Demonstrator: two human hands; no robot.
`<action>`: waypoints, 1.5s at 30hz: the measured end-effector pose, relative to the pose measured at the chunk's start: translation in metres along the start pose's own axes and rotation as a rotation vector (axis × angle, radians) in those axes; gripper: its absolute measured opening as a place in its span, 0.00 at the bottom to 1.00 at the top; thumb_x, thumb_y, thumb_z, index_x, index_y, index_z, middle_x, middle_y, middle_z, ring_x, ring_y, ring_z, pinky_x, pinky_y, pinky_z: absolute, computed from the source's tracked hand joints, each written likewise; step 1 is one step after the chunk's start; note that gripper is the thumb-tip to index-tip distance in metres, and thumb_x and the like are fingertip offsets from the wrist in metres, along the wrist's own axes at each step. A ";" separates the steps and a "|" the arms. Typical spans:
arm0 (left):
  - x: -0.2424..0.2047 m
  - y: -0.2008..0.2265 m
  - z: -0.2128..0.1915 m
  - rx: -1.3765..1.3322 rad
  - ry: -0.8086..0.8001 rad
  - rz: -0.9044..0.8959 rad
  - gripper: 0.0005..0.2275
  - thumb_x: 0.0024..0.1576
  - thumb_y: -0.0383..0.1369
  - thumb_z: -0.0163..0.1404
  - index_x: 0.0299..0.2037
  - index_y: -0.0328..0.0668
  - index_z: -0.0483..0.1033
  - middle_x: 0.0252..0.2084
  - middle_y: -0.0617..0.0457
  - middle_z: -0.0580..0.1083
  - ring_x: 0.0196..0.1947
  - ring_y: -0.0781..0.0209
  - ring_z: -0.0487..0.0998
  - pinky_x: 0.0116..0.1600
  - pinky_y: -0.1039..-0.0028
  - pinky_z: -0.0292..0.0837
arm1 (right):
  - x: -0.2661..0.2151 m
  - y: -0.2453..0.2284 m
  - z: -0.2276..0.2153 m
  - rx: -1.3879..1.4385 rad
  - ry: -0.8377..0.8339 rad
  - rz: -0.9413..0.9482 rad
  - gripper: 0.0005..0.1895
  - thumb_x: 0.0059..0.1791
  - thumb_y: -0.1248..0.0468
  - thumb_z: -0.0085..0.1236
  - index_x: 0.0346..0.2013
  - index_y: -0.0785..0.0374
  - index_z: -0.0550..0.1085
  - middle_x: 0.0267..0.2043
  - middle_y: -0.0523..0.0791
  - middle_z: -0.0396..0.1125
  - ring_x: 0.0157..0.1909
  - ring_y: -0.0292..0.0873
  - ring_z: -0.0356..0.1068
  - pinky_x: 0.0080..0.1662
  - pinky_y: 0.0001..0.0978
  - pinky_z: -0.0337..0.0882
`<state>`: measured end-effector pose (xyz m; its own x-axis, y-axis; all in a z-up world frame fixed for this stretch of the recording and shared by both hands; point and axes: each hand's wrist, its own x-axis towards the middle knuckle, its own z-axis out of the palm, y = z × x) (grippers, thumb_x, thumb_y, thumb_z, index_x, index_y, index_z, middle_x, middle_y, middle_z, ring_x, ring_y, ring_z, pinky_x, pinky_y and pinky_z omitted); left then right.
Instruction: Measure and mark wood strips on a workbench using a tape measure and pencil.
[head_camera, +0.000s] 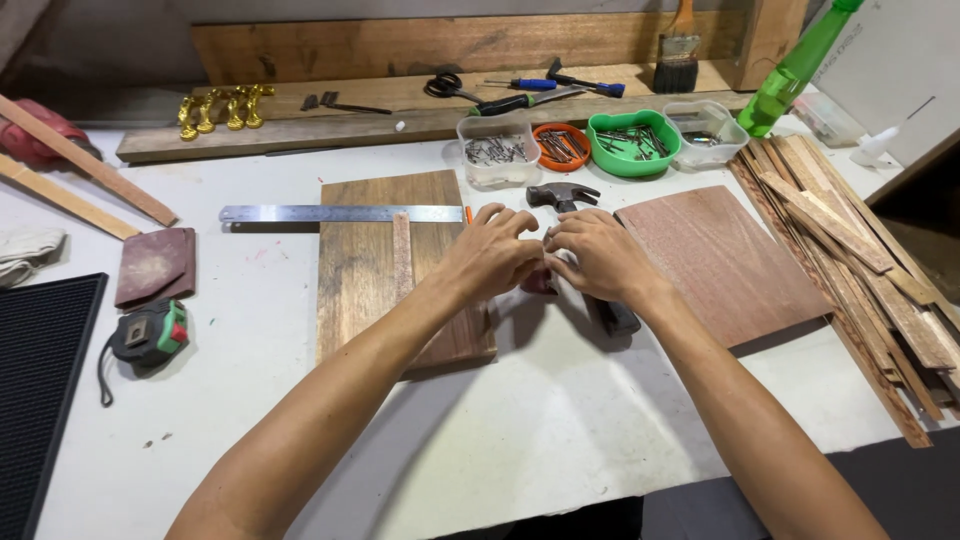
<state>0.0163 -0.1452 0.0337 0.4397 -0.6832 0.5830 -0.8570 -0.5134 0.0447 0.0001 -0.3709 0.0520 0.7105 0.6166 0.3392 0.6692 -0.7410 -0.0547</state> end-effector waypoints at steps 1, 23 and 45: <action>-0.002 -0.003 -0.007 0.007 0.000 -0.003 0.05 0.56 0.37 0.57 0.33 0.49 0.83 0.47 0.52 0.77 0.50 0.57 0.76 0.64 0.55 0.62 | 0.005 -0.006 -0.003 0.002 0.004 -0.006 0.11 0.48 0.55 0.61 0.38 0.58 0.82 0.50 0.44 0.75 0.62 0.47 0.67 0.66 0.45 0.60; -0.212 -0.046 -0.203 0.304 -0.098 -0.539 0.09 0.57 0.40 0.56 0.30 0.47 0.83 0.30 0.54 0.78 0.37 0.56 0.80 0.63 0.55 0.62 | 0.178 -0.212 0.044 0.087 -0.038 -0.491 0.12 0.47 0.53 0.62 0.35 0.57 0.80 0.38 0.46 0.73 0.49 0.48 0.70 0.56 0.42 0.66; -0.319 -0.042 -0.248 0.417 -0.033 -0.756 0.28 0.40 0.47 0.69 0.46 0.39 0.75 0.48 0.45 0.72 0.52 0.46 0.72 0.62 0.55 0.60 | 0.233 -0.322 0.122 0.240 -0.078 -0.580 0.27 0.44 0.48 0.65 0.52 0.59 0.76 0.49 0.48 0.72 0.53 0.51 0.69 0.58 0.46 0.65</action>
